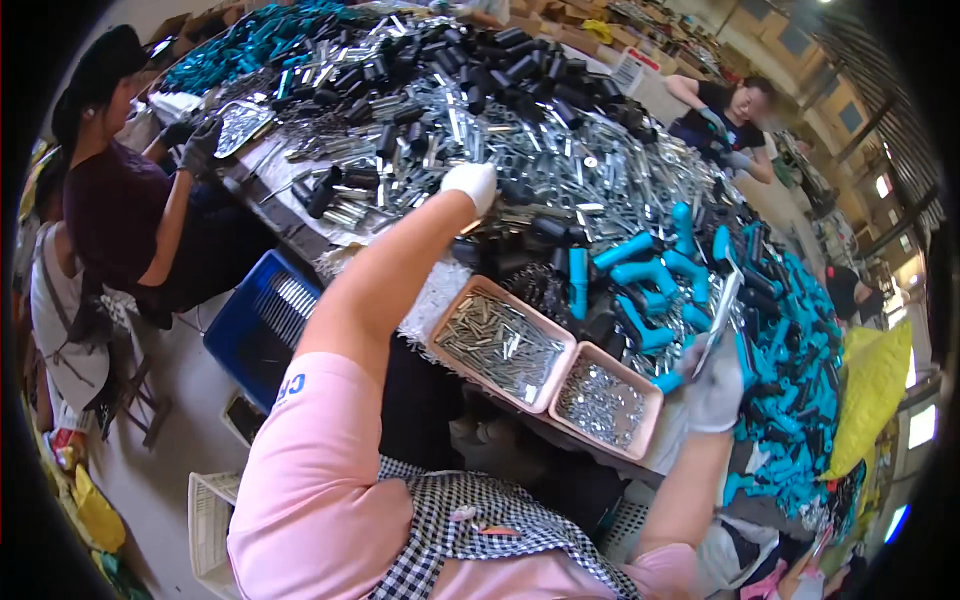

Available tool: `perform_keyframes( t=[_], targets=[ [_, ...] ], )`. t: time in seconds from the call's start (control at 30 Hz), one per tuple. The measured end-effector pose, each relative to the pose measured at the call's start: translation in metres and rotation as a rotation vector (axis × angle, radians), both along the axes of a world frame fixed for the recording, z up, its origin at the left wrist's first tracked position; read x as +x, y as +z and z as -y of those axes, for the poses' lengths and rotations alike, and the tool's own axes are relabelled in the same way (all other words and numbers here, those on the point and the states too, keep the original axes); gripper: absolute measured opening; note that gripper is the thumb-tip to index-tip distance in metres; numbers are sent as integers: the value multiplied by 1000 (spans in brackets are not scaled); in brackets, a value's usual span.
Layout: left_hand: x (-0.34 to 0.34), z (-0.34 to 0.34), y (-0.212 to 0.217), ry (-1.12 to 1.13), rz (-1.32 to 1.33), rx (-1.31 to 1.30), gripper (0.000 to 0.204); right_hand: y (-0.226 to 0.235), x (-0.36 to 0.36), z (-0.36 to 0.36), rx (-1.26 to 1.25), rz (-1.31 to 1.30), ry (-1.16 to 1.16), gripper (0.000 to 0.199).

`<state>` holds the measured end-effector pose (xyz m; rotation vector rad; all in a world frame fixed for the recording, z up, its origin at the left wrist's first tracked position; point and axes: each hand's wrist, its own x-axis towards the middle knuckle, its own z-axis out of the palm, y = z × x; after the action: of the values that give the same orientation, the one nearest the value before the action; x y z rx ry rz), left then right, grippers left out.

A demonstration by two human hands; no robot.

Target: The person assembles tool handles by inserting springs and metal pins into metal tubes and attaching plastic casing components together by hand.

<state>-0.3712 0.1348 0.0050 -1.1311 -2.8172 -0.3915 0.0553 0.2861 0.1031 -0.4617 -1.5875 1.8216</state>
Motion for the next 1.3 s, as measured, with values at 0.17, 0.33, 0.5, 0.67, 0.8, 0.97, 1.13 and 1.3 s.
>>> perform_keyframes(
  t=[0.17, 0.33, 0.5, 0.67, 0.8, 0.97, 1.13, 1.3],
  targets=[
    [51, 33, 44, 12, 22, 518, 32, -45, 47, 84, -581, -39, 59, 20],
    [206, 94, 72, -311, 696, 647, 36, -99, 81, 139, 130, 194, 183, 40],
    [307, 111, 60, -530, 787, 460, 39, -109, 89, 142, 803, 322, 75, 30],
    [340, 104, 76, -874, 270, 321, 32, -120, 106, 149, 217, 319, 165, 47],
    [346, 83, 62, -1136, 289, 376, 41, -136, 119, 163, 66, 375, 264, 61],
    [359, 72, 43, -1328, 410, 321, 36, -138, 97, 158, 277, 28, 107, 52],
    [303, 76, 71, -1069, 774, 411, 65, -134, 104, 147, 23, 38, 237, 59],
    [201, 44, 17, -137, 27, 115, 52, -111, 109, 95, -969, 58, 344, 45]
  ],
)
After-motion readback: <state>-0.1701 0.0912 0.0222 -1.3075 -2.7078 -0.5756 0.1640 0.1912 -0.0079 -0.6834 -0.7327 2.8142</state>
